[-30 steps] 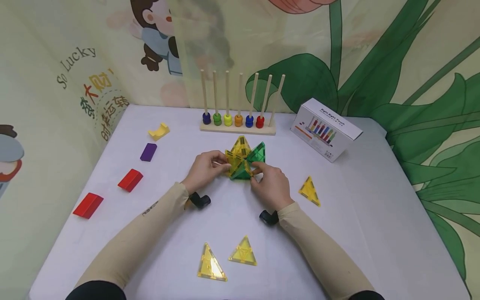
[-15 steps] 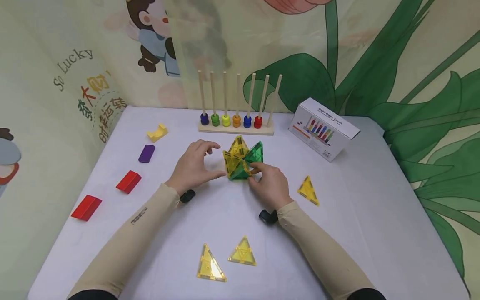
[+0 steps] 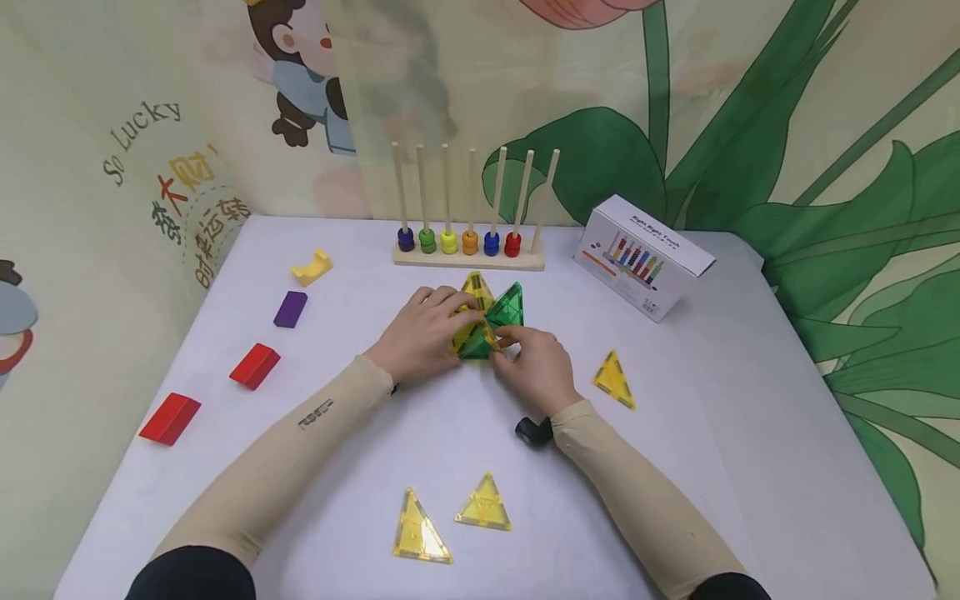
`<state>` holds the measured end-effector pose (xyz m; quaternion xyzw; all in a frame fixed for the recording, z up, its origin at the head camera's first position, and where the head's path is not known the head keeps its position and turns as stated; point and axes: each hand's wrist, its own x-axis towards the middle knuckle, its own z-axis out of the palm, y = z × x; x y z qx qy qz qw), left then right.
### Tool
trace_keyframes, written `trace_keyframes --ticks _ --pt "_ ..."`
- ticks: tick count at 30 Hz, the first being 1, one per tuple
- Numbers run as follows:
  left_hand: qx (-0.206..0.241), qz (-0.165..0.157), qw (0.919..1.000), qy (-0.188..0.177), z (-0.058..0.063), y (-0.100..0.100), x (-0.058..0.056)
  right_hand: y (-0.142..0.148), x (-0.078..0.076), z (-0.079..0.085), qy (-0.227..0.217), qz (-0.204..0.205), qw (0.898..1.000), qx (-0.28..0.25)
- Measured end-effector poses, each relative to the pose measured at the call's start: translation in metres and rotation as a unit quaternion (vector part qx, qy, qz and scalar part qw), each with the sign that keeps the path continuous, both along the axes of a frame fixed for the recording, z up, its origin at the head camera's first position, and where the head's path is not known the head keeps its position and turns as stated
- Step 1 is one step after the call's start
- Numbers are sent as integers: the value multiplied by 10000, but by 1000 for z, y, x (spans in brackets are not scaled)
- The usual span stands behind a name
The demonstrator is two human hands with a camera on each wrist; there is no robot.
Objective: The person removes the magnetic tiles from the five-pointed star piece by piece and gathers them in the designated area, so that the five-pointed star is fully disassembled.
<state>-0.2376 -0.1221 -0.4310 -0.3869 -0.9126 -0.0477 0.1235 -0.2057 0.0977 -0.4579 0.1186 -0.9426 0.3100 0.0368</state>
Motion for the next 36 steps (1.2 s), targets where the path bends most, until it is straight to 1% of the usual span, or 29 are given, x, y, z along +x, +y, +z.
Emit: trace_keyframes --ticks 2,6,10,15,18,22,28,32,36 --pt "-91 -39 9999 83 0 0 -1 -1 0 1 28 4 10000 35" --pt "-161 -72 9998 50 0 1 -2 0 1 1 61 22 9999 110" --pt "-93 -32 9999 -43 -1 1 -3 1 2 0 133 68 9998 142" --pt "-26 -15 10000 -89 -3 0 -4 4 4 -2 379 44 9991 182" --pt "25 -15 9999 -126 -3 0 -4 7 6 -3 387 9 9991 164" --pt "33 -28 9999 -138 -4 -2 -5 12 12 -3 95 -47 9999 27" --pt "89 -42 9998 -145 -3 -2 -5 26 26 -6 -563 -86 9979 -320" --pt "104 -41 9998 -191 -2 -2 -5 40 36 -9 -941 5 9949 -368" --pt "59 -25 9997 -236 -3 -2 -5 55 46 -10 -1262 255 9914 -218"
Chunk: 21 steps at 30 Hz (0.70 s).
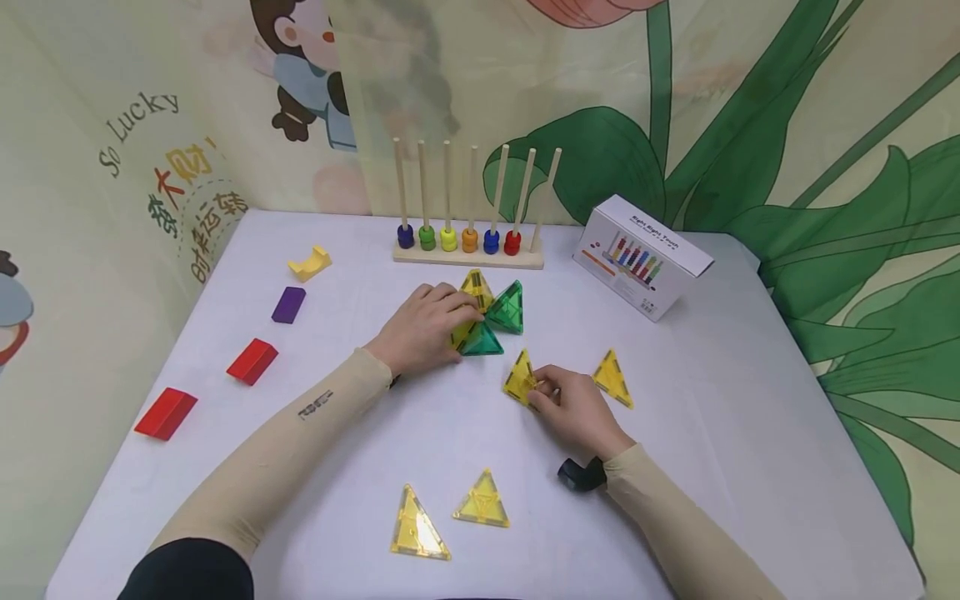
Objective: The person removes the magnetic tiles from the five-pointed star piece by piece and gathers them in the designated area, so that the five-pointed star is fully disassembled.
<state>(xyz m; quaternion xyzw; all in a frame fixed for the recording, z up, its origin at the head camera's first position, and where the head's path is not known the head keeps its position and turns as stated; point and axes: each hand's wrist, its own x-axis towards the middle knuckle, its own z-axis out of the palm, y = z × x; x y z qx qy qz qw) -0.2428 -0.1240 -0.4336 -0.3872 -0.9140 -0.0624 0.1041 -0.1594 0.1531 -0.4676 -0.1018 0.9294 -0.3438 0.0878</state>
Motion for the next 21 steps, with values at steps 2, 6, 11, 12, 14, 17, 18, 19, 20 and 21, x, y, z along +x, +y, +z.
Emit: trace_keyframes --ticks 2,6,11,12,14,17,18,19,20,21 --pt "-2 -3 10000 -20 1 0 0 9 5 1 -134 204 9997 96" --pt "60 5 10000 -65 1 0 1 28 15 3 -308 576 9977 208" --pt "103 19 9999 -65 1 0 1 57 29 5 -438 932 9946 99" --pt "107 15 9999 -67 1 0 1 62 31 5 -445 964 9943 50" --pt "101 5 9999 -68 1 0 1 73 37 6 -456 995 9940 -41" --pt "88 3 9999 -90 1 0 0 85 43 4 -435 1045 9934 -201" --pt "74 9 9999 -100 1 -1 0 88 45 3 -422 1058 9932 -233" --pt "66 18 9999 -106 1 -1 0 90 46 2 -417 1061 9932 -252" --pt "64 27 9999 -117 1 -1 0 91 47 1 -400 1073 9930 -283" --pt "61 32 9999 -122 0 -1 0 91 47 0 -356 1061 9933 -274"
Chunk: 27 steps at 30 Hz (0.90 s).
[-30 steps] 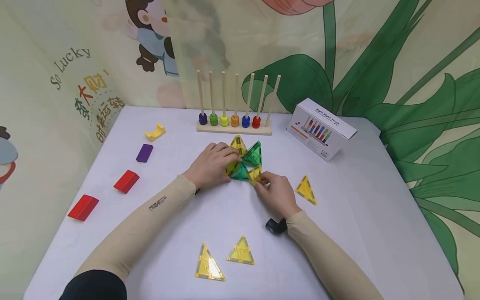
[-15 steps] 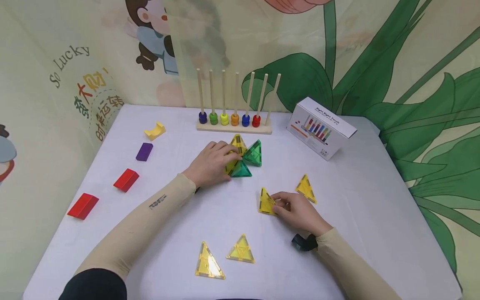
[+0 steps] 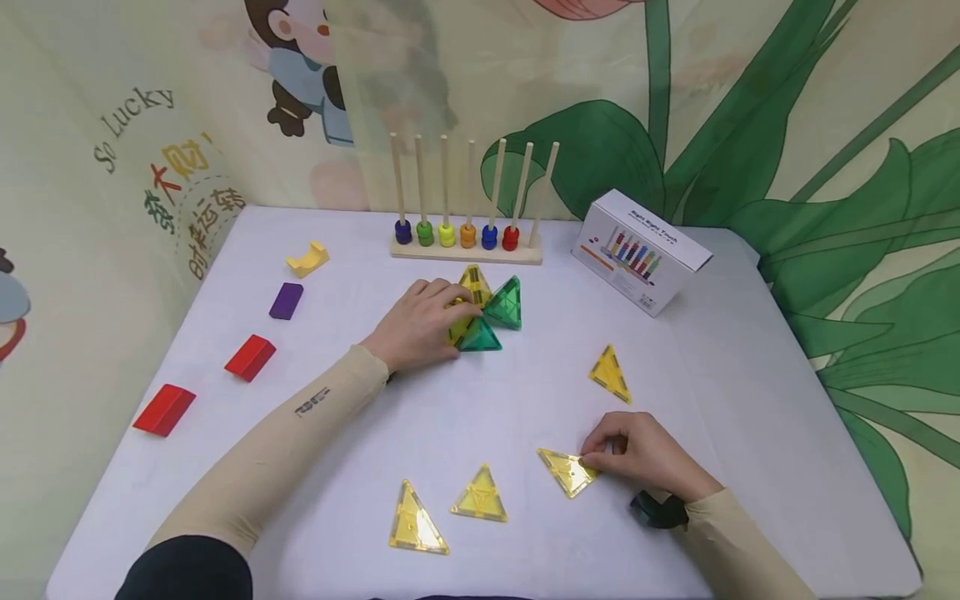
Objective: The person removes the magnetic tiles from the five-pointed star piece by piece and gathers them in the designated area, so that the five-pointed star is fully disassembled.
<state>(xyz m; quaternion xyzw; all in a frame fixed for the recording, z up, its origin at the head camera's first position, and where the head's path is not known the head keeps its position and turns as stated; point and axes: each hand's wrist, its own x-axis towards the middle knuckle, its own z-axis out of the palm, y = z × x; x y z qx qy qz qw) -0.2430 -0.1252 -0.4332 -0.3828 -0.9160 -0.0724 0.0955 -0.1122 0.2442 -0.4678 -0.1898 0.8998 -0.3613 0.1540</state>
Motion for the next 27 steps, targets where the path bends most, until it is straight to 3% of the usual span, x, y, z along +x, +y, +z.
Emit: trace_keyframes --ticks 5,9,19,27 --pt "3 -10 10000 23 1 -2 0 -10 -8 1 89 -349 9989 316" --pt "21 -11 10000 37 1 -4 1 -29 -26 4 183 -502 9972 515" --pt "-43 38 10000 20 0 -5 3 -93 -80 15 330 -538 9978 219" --pt "-93 -83 9997 206 0 -4 1 -127 -106 15 456 -712 9963 162"
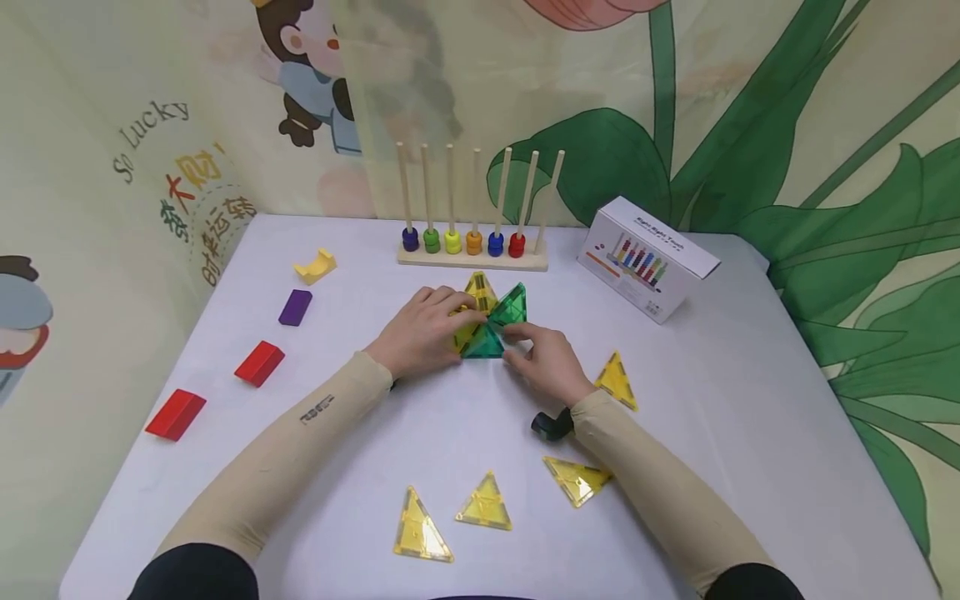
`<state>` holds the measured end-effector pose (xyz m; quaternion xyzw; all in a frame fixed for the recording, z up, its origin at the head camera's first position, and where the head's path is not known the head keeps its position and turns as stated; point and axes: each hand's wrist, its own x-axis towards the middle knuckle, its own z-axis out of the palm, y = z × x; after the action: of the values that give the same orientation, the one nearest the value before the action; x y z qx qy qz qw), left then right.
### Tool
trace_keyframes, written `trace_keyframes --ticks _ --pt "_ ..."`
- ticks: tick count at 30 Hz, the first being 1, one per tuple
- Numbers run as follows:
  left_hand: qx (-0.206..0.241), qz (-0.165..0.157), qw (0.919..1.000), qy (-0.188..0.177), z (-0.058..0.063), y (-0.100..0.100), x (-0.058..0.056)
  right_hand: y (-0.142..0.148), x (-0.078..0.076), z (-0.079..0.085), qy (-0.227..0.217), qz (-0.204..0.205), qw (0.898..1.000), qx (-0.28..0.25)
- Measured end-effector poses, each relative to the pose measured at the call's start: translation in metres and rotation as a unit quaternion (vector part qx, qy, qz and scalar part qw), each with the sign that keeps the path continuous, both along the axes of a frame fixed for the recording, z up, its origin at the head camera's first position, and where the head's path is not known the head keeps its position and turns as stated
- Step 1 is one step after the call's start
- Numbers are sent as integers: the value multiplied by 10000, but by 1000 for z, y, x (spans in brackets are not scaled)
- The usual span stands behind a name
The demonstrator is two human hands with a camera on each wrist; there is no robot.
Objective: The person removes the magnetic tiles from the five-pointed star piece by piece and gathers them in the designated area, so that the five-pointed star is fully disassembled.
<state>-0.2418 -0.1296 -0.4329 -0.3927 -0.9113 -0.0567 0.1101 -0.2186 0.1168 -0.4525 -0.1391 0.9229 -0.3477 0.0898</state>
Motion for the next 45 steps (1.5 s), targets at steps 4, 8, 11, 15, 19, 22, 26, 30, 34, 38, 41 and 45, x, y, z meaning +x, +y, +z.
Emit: trace_keyframes --ticks 4,8,11,15,19,22,26,30,34,38,41,45 --pt "29 -99 9998 166 1 0 1 -8 -5 -4 47 -65 9999 -101" --pt "4 -116 9996 244 2 -1 1 -16 -9 -6 191 -52 9995 -252" --pt "-24 -92 9997 233 2 0 1 -20 -9 -5 285 -85 9992 -276" --pt "-86 -70 9997 217 3 0 1 -21 -9 -6 295 -155 9992 -227" --pt "-89 -71 9996 260 2 1 1 -21 -9 -7 341 -204 9991 -162" --pt "-82 -74 9994 319 1 1 1 -21 -8 -8 438 -226 9987 -95" --pt "-129 -50 9992 366 1 1 0 -22 -8 -8 598 -215 9980 -2" --pt "-177 -8 9992 370 1 0 0 -24 -7 -6 726 -223 9971 66" --pt "-207 19 9991 372 1 0 1 -25 -6 -5 804 -274 9963 101" --pt "-226 33 9990 384 0 1 1 -26 -4 -4 845 -306 9959 96" --pt "-227 41 9990 387 1 1 1 -27 -4 -4 917 -283 9954 64" --pt "-204 22 9989 411 0 1 2 -26 -3 -4 1018 -237 9945 34"
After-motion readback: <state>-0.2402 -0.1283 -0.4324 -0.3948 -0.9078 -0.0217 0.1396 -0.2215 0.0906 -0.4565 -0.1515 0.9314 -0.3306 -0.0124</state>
